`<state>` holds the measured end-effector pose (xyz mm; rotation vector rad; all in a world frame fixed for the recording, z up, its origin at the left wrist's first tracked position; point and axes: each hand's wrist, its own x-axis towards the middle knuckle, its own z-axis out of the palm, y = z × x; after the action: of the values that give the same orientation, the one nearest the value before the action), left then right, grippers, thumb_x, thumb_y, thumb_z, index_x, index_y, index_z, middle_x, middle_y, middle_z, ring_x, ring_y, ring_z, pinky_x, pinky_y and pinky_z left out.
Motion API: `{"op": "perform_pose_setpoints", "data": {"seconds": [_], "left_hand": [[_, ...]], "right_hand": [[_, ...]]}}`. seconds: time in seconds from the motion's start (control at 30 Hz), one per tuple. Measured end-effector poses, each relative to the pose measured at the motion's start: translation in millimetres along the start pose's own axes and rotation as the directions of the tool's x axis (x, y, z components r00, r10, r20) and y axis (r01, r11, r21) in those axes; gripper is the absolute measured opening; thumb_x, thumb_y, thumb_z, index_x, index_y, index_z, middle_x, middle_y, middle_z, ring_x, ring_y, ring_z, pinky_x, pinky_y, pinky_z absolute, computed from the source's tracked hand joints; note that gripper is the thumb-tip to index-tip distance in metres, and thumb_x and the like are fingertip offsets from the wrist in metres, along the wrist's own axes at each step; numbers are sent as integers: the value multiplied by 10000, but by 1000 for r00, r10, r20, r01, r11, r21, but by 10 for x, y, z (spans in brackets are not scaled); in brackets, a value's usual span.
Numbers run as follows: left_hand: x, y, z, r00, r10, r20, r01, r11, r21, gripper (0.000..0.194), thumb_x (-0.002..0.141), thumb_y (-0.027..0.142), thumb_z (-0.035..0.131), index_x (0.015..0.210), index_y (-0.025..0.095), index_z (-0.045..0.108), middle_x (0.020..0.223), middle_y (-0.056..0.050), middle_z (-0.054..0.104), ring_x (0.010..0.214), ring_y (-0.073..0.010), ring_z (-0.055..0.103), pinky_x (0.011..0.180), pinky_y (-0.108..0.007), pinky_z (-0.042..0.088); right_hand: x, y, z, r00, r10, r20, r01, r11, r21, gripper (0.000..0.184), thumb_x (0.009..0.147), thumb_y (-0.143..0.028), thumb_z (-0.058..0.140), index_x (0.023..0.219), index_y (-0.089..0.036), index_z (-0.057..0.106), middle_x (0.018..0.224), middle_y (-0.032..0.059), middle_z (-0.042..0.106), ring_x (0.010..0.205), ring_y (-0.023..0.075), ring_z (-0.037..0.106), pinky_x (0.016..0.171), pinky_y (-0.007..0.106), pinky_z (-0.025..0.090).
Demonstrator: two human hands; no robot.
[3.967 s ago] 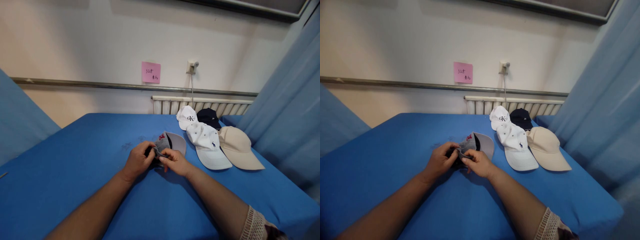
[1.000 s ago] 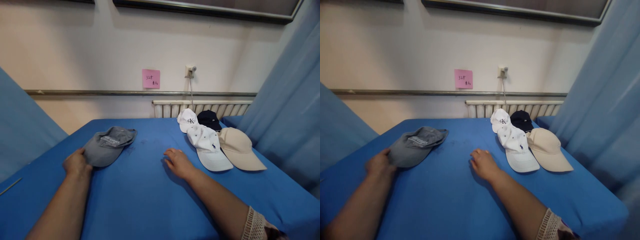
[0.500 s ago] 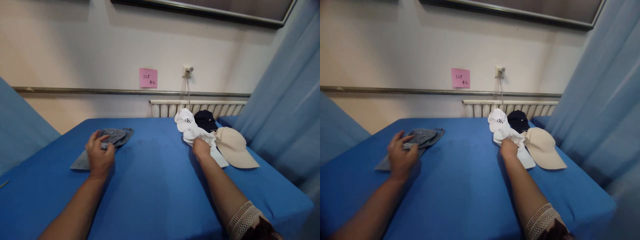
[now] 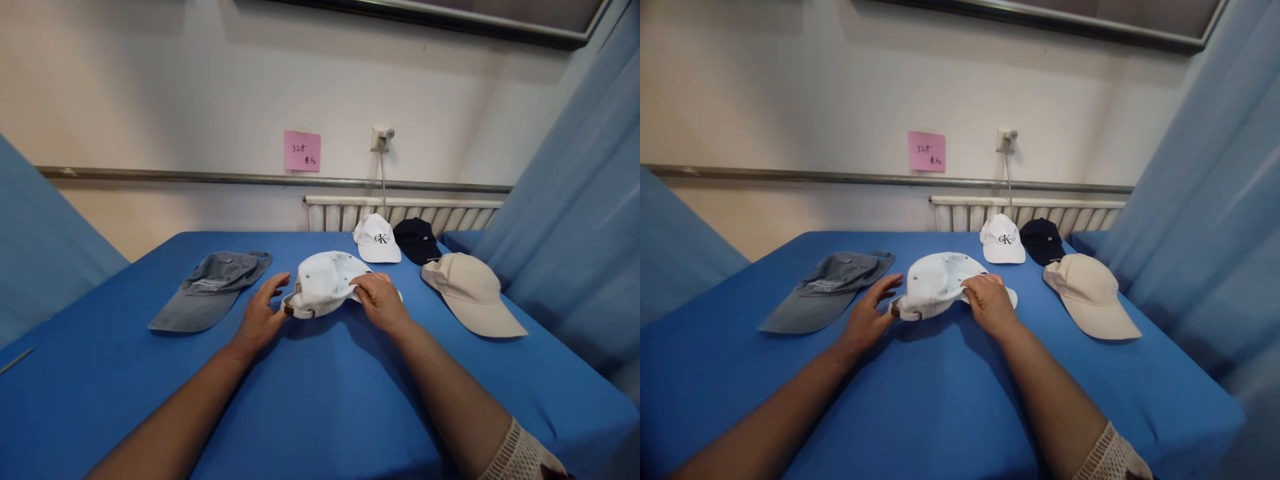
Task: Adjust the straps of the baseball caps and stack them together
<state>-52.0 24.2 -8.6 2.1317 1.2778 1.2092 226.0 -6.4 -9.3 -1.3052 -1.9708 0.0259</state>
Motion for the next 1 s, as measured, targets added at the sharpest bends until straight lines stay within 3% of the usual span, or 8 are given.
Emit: {"op": "perform_pose_setpoints", "data": {"seconds": [0.1,0.2,0.33,0.47,0.6,0.73,0.87,1.0], "left_hand": [[-45,68,68,1000,13,17,-14,998,60,318,825,415,593,1052,198,646,1014,-83,711,924,-234,666,876,-379,513],[-67,114,133,996,7,91,-18,992,125,230,859,401,540,879,203,654,811,-34,704,755,-189,652,742,-308,510],[-83,164,169,992,59,110,-78,980,182,190,862,344,516,889,205,643,842,-45,697,783,-192,639,769,-315,501],[-94,214,178,933,198,300,-259,949,178,176,849,232,510,947,215,655,964,-67,700,926,-213,634,884,-348,480],[-51,145,244,851,261,456,-362,920,148,357,814,144,524,1143,234,633,1198,-77,661,1138,-239,570,1015,-403,411],[15,20,344,862,182,474,-328,912,246,373,827,173,541,1188,242,605,1193,-77,665,1093,-258,586,957,-417,420],[62,-4,431,885,101,455,-277,899,339,186,862,253,539,1019,222,633,1014,-70,689,938,-251,604,827,-384,427],[109,18,489,912,35,408,-217,887,409,144,829,251,549,948,209,619,975,-75,661,908,-247,584,783,-366,416]], "right_hand": [[9,11,45,994,98,53,-86,975,-205,229,901,-136,448,958,-197,662,915,84,688,929,243,600,921,393,365],[18,-14,89,993,120,-24,-122,964,-237,260,839,-87,467,1021,-157,639,1065,129,658,1023,273,571,937,412,372],[-45,-187,134,993,-76,-90,73,997,-40,325,804,-64,458,1078,-154,607,1146,128,618,1078,240,554,938,359,417],[-141,-368,242,949,-269,164,239,954,182,282,828,-74,456,1019,-196,624,972,56,660,875,179,615,800,273,474],[-125,-334,454,965,-109,240,58,976,211,260,842,-90,487,1047,-190,611,1022,66,663,943,190,617,853,299,473],[-57,-206,597,964,60,258,-115,973,202,267,817,-68,518,1043,-179,607,1034,70,649,936,183,609,847,295,472],[-40,-165,617,955,84,285,-137,976,172,254,807,-69,546,1027,-173,621,1010,64,645,915,178,602,833,281,460],[-50,-152,620,954,44,296,-106,974,200,298,787,-76,585,1061,-189,615,1063,61,640,962,182,592,858,291,450]]}}
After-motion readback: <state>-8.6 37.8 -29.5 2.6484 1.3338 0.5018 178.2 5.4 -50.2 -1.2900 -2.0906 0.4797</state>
